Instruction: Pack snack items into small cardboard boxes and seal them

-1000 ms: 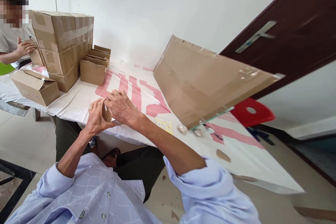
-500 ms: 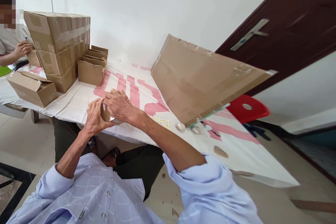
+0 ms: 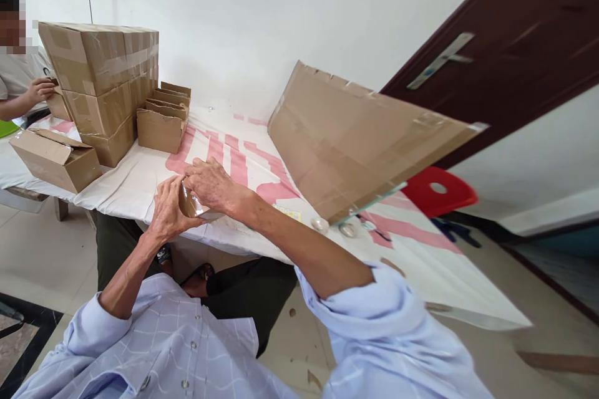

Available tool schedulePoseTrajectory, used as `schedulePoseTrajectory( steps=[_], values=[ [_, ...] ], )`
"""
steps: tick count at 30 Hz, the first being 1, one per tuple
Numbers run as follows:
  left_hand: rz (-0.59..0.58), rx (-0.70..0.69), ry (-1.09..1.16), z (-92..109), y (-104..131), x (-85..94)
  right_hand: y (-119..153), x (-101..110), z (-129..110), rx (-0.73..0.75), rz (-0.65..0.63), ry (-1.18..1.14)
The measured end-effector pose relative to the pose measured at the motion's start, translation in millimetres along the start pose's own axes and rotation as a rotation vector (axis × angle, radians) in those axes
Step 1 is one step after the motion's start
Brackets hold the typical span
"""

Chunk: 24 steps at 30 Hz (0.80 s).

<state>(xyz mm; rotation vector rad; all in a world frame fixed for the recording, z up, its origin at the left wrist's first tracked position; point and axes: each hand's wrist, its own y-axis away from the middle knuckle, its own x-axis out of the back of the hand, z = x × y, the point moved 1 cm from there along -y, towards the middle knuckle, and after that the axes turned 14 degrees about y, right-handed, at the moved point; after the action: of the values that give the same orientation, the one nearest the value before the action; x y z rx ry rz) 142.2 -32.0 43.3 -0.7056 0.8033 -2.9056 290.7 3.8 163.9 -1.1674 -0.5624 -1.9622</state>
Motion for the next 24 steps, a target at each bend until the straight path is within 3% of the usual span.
schedulePoseTrajectory(
  steps=[19,24],
  values=[
    [-0.007,-0.004,-0.014,2.7,-1.9,-0.5,-18.4,-4.1,-5.6,0.108,-0.060,0.089],
    [-0.010,-0.013,-0.006,0.2,-3.4,0.0,-16.5,-10.4,-7.1,0.127,-0.019,0.156]
  ],
)
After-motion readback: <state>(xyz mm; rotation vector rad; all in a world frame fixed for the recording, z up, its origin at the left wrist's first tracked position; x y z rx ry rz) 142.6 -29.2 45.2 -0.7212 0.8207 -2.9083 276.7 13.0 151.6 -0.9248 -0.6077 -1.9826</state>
